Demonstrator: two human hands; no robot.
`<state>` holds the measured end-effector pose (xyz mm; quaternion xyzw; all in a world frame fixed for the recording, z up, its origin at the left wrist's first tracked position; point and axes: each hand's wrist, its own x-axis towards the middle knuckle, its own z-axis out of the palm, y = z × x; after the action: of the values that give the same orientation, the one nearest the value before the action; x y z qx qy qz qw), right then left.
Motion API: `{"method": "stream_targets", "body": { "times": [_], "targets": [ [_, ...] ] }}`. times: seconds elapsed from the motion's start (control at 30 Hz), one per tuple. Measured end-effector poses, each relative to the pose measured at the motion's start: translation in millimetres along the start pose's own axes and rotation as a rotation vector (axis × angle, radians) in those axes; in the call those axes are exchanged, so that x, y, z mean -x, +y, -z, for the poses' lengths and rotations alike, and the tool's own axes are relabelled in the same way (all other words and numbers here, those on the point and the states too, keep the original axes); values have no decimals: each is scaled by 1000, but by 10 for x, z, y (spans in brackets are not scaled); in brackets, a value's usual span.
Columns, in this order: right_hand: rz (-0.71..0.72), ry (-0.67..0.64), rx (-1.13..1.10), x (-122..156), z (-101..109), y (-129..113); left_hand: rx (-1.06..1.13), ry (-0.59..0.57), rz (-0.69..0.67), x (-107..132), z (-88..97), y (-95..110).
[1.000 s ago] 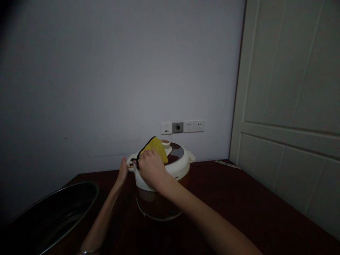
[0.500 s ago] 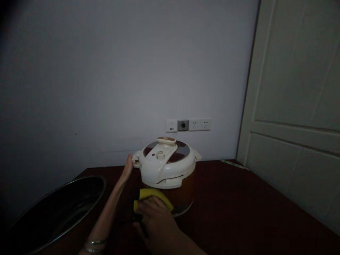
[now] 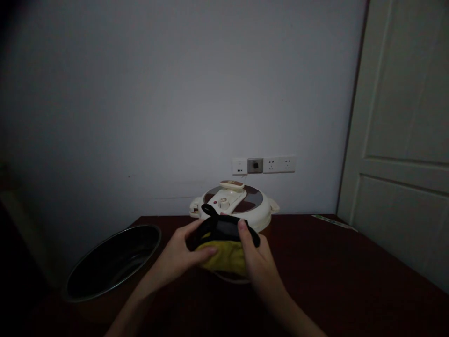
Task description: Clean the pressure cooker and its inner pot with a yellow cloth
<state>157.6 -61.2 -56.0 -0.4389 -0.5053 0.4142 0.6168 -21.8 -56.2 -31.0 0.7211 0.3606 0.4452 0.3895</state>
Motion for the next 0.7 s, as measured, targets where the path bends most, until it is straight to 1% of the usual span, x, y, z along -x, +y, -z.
{"method": "stream_targets", "body": {
  "times": [0.03, 0.07, 0.1, 0.13, 0.2, 0.27, 0.3, 0.33, 0.37, 0.43, 0.5, 0.57, 0.6, 0.63, 0.7],
  "targets": [
    [-20, -18, -17, -8, 9, -14, -68, 48, 28, -6, 17, 6],
    [-23, -50, -45, -14, 30, -23, -110, 106, 47, -30, 76, 15],
    [-8, -87, -84, -19, 66, -27, -138, 166, 61, -68, 178, 26],
    [23, -123, -131, -22, 117, -25, -144, 244, 64, -121, 317, 40],
    [42, -136, -208, -22, 252, -6, -192, 483, 30, -273, 661, 58],
    [16, -101, -241, -7, 396, 37, -371, 751, -80, -485, 989, 24],
    [0, -85, -244, 6, 457, 68, -458, 829, -125, -609, 1107, -24],
    [-15, -80, -244, 23, 507, 104, -516, 839, -143, -739, 1182, -93],
    [-27, -79, -244, 42, 543, 145, -529, 824, -141, -869, 1211, -180],
    [-47, -93, -242, 85, 582, 230, -512, 680, -85, -1099, 1152, -382],
    [-71, -111, -229, 128, 597, 312, -423, 477, -58, -1256, 1015, -574],
    [-104, -124, -209, 166, 617, 384, -315, 323, -78, -1327, 891, -718],
    [-125, -133, -203, 183, 633, 417, -271, 280, -84, -1333, 850, -772],
    [-145, -139, -201, 199, 653, 449, -237, 264, -79, -1324, 822, -816],
    [-184, -138, -213, 229, 699, 517, -195, 288, -48, -1270, 789, -894]
  ]
}}
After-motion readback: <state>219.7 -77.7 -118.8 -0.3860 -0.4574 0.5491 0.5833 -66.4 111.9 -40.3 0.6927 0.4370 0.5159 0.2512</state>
